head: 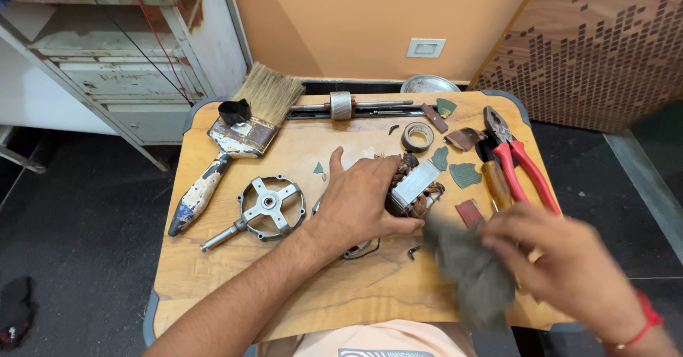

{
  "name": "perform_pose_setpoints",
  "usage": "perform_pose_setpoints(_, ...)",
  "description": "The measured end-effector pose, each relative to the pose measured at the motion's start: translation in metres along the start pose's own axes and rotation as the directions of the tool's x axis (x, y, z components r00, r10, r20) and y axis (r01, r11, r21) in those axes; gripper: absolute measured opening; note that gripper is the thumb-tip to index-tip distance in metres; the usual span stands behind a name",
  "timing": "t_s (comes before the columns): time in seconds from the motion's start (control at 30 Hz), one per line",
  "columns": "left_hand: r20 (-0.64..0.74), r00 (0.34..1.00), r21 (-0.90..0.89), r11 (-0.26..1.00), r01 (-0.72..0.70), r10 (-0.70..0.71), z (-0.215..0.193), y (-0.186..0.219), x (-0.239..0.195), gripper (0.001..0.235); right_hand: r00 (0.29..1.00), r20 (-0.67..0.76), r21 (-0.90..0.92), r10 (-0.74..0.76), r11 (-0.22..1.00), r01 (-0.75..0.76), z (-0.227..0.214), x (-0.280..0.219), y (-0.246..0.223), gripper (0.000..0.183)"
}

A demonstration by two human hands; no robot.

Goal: The person cleans a fan motor component with a cloth and then uses a piece of sandpaper to scrub and smooth the metal surface of the stator.

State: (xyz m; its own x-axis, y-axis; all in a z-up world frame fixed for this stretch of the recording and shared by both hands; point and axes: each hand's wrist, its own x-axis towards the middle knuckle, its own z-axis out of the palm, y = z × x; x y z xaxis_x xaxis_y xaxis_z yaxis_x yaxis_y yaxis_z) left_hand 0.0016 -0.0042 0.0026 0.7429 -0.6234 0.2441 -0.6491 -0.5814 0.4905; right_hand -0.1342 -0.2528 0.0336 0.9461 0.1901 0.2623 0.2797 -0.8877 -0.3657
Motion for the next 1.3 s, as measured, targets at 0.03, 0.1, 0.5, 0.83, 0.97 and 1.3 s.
perform_pose_setpoints(0.03, -0.006, 1.000, -0.002, 1.000, -0.010, 0.010, 0.000, 0.000, 0.000, 0.082, 0.993, -0.098, 0.047, 0.073, 0.997, -0.069, -0.009, 0.008, -0.007, 0.021)
perform_pose_setpoints(0.1, -0.010, 1.000, -0.005, 1.000, -0.020, 0.020, 0.003, -0.002, 0.000, 0.085, 0.974, -0.226, 0.036, 0.000, 0.999, 0.009, -0.011, 0.025, -0.026, 0.022)
perform_pose_setpoints(0.5, -0.040, 0.999, -0.070, 0.997, -0.018, 0.015, 0.006, -0.005, -0.003, 0.078, 0.910, -0.198, -0.019, -0.364, 0.930, 0.368, 0.044, 0.078, -0.038, 0.034)
perform_pose_setpoints(0.83, 0.004, 1.000, 0.000, 1.000, -0.004, 0.004, 0.002, -0.004, -0.003, 0.078, 0.922, -0.326, -0.081, -0.210, 0.978, 0.194, 0.038, 0.089, 0.000, 0.030)
perform_pose_setpoints(0.97, -0.037, 0.998, 0.006, 0.999, -0.043, 0.043, 0.001, -0.002, -0.001, 0.084, 0.877, -0.475, -0.026, -0.072, 0.997, 0.068, 0.004, 0.080, 0.017, 0.017)
perform_pose_setpoints(1.3, -0.017, 1.000, 0.000, 1.000, -0.012, 0.012, 0.001, -0.002, 0.000, 0.078, 0.956, -0.169, 0.074, -0.238, 0.965, 0.253, -0.006, -0.020, 0.018, 0.009)
